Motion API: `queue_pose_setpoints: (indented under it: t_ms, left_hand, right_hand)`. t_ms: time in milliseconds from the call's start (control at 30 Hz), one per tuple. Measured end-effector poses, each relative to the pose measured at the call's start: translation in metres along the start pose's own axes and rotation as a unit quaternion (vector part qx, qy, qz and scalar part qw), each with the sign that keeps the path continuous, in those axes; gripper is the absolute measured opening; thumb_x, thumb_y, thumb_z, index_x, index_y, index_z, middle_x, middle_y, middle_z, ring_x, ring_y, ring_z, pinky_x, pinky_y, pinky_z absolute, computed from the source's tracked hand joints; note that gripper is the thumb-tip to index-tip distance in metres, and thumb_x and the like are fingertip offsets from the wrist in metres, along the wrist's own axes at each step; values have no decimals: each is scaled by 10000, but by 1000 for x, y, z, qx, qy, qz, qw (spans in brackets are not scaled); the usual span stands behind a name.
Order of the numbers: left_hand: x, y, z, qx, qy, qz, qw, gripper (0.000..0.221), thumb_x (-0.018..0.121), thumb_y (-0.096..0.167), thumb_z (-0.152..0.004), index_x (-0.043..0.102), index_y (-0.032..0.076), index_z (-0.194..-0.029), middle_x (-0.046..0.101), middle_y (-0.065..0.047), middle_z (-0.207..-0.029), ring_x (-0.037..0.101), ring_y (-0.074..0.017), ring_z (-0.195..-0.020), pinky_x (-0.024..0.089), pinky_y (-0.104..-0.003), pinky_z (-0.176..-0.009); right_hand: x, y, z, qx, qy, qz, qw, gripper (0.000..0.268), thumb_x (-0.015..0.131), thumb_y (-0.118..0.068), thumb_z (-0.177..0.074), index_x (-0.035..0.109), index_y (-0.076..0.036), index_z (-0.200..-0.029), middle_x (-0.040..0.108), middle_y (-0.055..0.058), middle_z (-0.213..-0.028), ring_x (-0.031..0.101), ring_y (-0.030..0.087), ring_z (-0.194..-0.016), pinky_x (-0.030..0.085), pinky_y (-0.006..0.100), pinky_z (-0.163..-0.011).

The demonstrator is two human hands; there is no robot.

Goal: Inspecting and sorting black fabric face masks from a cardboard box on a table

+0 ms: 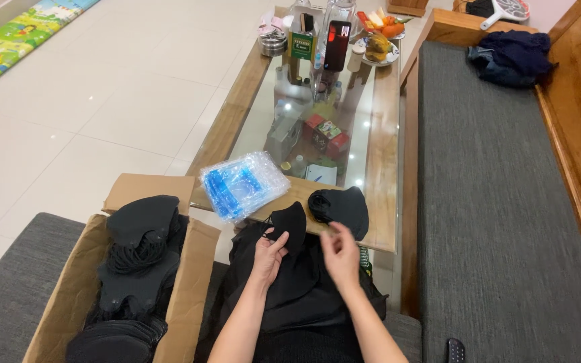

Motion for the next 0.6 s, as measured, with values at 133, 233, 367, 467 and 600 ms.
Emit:
queue_pose_setpoints:
  t_ms: [133, 233, 367, 467, 600]
  left_hand:
    - [-27, -29, -28, 1, 3, 13, 1000, 325, 813, -31, -849, 651, 166, -1051, 765, -67, -910, 771, -255, -867, 652, -412, -781]
    - [-30, -29, -30, -4, -2, 12, 1000, 359, 815, -68, -832, 623, 150, -1043, 766, -81, -917, 772, -255, -859, 656, -424, -792]
    - [-8, -7, -10, 2, -28, 21, 999, 360, 783, -70, -853, 607, 128, -1096, 764, -98, -944, 761, -274, -931, 640, -447, -874]
    - [-4, -5, -9, 0, -42, 17, 999, 388, 772, -49, -865, 599, 78, -1188, 761, -175, -996, 754, -319, -999, 626, -493, -925]
    - [3, 2, -2, 7, -53, 13, 998, 439, 751, -29, -887, 589, 31, -1291, 752, -207, -1017, 744, -338, -1021, 617, -494, -944]
  right_hand:
    - [39, 10, 14, 21, -81, -38, 996, 359, 801, -322, -885, 726, -135, -1181, 726, 113, -815, 724, 269, -700, 574, 377, -640]
    - [48, -4, 13, -35, -116, 10, 993, 175, 691, -332, -961, 753, -176, -1008, 704, 22, -806, 734, 217, -735, 577, 326, -658]
    - [38, -17, -10, -92, -80, -23, 992, 134, 749, -275, -921, 775, -155, -977, 694, 33, -810, 730, 224, -790, 576, 338, -676]
    - [33, 19, -40, -51, -58, -97, 992, 116, 778, -182, -905, 785, -121, -1003, 710, 38, -804, 674, 154, -766, 555, 295, -652]
    - [15, 64, -72, 111, -20, -228, 967, 241, 738, -165, -942, 668, -19, -1120, 690, 70, -824, 646, 130, -624, 504, 195, -476]
Point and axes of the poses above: each hand's wrist, its own z-axis away from the middle knuckle, its own x-axis out of the palm, y = z × x, the point moved 6 cm from there along -z, towards the middle knuckle
